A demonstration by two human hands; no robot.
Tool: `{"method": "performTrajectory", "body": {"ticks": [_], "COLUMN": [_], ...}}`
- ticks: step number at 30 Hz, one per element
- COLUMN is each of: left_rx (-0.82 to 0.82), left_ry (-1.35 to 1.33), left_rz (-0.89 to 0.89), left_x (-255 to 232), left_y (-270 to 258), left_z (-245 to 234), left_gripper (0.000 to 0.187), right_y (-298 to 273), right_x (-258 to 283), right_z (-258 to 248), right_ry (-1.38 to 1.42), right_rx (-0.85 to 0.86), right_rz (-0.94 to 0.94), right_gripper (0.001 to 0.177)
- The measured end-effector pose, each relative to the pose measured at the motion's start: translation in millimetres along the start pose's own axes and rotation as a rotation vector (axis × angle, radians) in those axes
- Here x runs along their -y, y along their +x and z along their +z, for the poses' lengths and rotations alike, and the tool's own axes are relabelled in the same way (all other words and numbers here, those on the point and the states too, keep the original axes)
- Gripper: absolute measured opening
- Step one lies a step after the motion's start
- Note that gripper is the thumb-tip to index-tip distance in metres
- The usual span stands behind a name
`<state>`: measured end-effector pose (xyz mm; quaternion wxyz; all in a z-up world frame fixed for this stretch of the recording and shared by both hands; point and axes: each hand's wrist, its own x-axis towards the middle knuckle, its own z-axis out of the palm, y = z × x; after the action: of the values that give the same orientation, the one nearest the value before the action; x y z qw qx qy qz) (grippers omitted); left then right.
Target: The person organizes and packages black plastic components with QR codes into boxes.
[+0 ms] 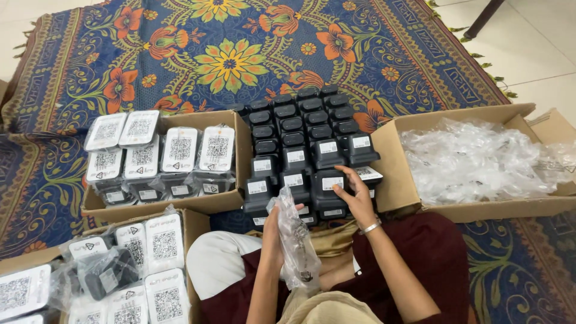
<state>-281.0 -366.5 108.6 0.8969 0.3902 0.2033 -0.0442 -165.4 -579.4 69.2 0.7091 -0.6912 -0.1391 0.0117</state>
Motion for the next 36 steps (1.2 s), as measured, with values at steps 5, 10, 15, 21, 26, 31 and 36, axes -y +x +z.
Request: {"method": "performTrajectory", "body": {"ticks": [5,10,15,21,26,31,36], "left_rx": [0.010,-0.005,-0.057,-0.190,-0.259,-0.241,-0.219], "left_ry": [0.015,0.055,0.147,0.453,0.649,0.775,0.951], "left_rz": [0.010,-0.024,0.050,0.118,0.077,0.131,0.215], "left_x": [3.2,7.8,44.9,49.2,50.6,54.3,58.2], "left_y": [-5.0,1.9,32.0,43.6,46.9,58.5,58.6], "left_z": [-11.3,-13.1,-42.9,-44.2,-44.5,-48.6,-47.1], "left_gripper": [0.049,0.049,0.047,0.061,0.068,0.070,0.072], "right_y": [16.2,34.3,40.0,36.2,28.9,28.0,26.7], "right_x": [-12.6,-47.2,-44.2,-53.4,-49.5,-42.4,-41.2], "right_z": [-1.5,-9.1,-4.6,7.2,16.3,9.2,6.2], "right_ry": [0.019,-0.093,-0.312,-0.614,-0.825,-0.848,-1.044], "right_rx": [-0.028,0.036,0.037,-0.012,-0.066,0.023,0.011], "right_rz": [0.153,0.100,0.025,-0.131,-0.137,-0.171,-0.220], "right_gripper": [0.049,0.049,0.052,0.063,0.064,0.061,0.060]}}
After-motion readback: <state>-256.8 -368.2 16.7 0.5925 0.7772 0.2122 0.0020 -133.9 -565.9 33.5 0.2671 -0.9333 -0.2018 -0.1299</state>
